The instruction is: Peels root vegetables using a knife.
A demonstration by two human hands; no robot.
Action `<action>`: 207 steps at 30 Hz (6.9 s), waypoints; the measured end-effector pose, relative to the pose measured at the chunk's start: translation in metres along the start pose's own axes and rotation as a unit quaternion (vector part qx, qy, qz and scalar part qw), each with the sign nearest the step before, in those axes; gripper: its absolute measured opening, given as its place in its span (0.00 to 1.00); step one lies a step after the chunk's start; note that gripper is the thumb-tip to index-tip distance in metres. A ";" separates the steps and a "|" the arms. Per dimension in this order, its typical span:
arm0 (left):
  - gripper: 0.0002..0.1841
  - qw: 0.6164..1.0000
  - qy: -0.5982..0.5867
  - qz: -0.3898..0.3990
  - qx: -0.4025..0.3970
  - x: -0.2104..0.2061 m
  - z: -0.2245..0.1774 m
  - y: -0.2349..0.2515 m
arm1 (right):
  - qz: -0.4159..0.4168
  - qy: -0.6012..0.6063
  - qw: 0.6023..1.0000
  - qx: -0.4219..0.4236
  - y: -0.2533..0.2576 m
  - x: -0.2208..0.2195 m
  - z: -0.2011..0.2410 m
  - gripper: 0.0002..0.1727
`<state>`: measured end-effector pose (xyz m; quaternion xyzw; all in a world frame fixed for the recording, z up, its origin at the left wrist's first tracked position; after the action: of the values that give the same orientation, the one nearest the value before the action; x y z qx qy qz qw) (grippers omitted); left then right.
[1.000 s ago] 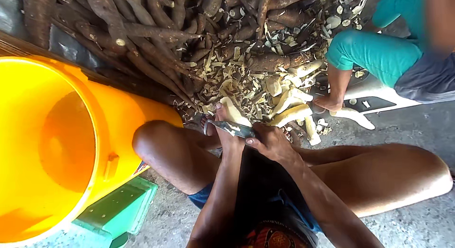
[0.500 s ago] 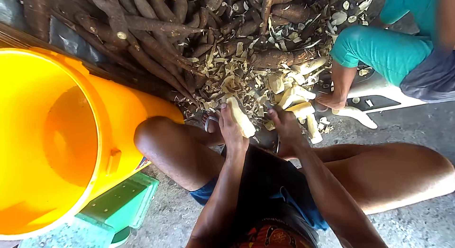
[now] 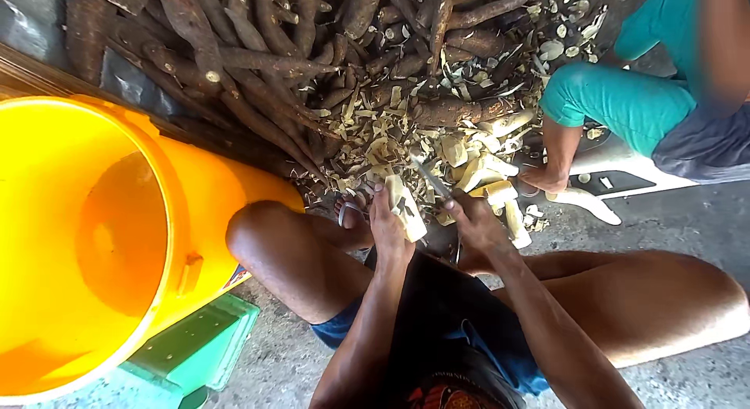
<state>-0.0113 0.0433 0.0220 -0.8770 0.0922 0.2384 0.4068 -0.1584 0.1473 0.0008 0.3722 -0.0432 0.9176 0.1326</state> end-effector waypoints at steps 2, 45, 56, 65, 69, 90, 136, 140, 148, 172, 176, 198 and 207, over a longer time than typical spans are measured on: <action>0.21 1.000 -0.005 0.013 -0.001 -0.001 0.003 0.002 | 0.031 -0.012 0.997 0.074 -0.001 -0.001 0.031 0.48; 0.23 1.000 -0.016 0.008 0.017 0.000 0.011 -0.004 | -0.046 0.000 0.993 -0.113 -0.035 -0.016 -0.024 0.41; 0.23 0.999 -0.024 -0.009 0.042 0.005 0.017 -0.008 | -0.006 -0.048 0.996 -0.078 -0.013 -0.005 -0.011 0.41; 0.22 0.997 -0.029 0.014 0.066 0.000 0.026 -0.007 | 0.031 -0.064 0.993 0.094 -0.013 0.002 0.034 0.49; 0.28 0.990 -0.046 0.015 0.129 0.001 0.026 -0.009 | -0.020 -0.067 0.998 -0.010 -0.009 0.004 -0.016 0.44; 0.30 0.994 -0.035 0.041 0.093 0.006 0.039 0.015 | 0.009 -0.001 0.999 0.035 -0.043 -0.005 0.031 0.46; 0.27 0.999 0.018 0.033 -0.021 0.018 0.037 0.004 | 0.016 -0.092 0.995 0.045 -0.051 -0.021 0.042 0.48; 0.26 0.999 0.026 0.014 -0.036 0.018 0.037 0.002 | 0.018 -0.077 0.995 0.055 -0.050 -0.026 0.045 0.48; 0.27 0.999 0.036 0.007 -0.025 0.014 0.028 0.001 | 0.011 -0.114 0.993 -0.038 -0.048 -0.016 -0.006 0.46; 0.27 0.990 0.038 0.018 0.137 0.013 0.048 -0.004 | 0.076 -0.095 0.991 0.055 -0.024 0.016 0.001 0.46; 0.28 0.988 0.056 -0.011 0.143 0.015 0.047 -0.006 | 0.016 -0.106 0.988 -0.109 -0.017 0.037 -0.052 0.42; 0.30 0.996 0.070 0.005 0.056 0.014 0.047 0.003 | 0.027 -0.049 0.995 -0.082 -0.052 0.000 -0.027 0.43; 0.31 0.988 0.052 -0.015 0.143 0.020 0.050 0.001 | 0.054 -0.129 0.982 -0.129 -0.049 0.012 -0.036 0.43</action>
<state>-0.0113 0.0812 -0.0167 -0.8224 0.1337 0.1705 0.5261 -0.1771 0.2033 -0.0174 0.4644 -0.1978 0.8545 0.1226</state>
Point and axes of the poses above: each hand's wrist, its own y-axis towards the middle knuckle, its own x-axis out of the back of the hand, z = x × y, the point moved 4 cm from there along y, towards the middle knuckle, and after that the axes turned 13 degrees about x, right-handed, at the moved point
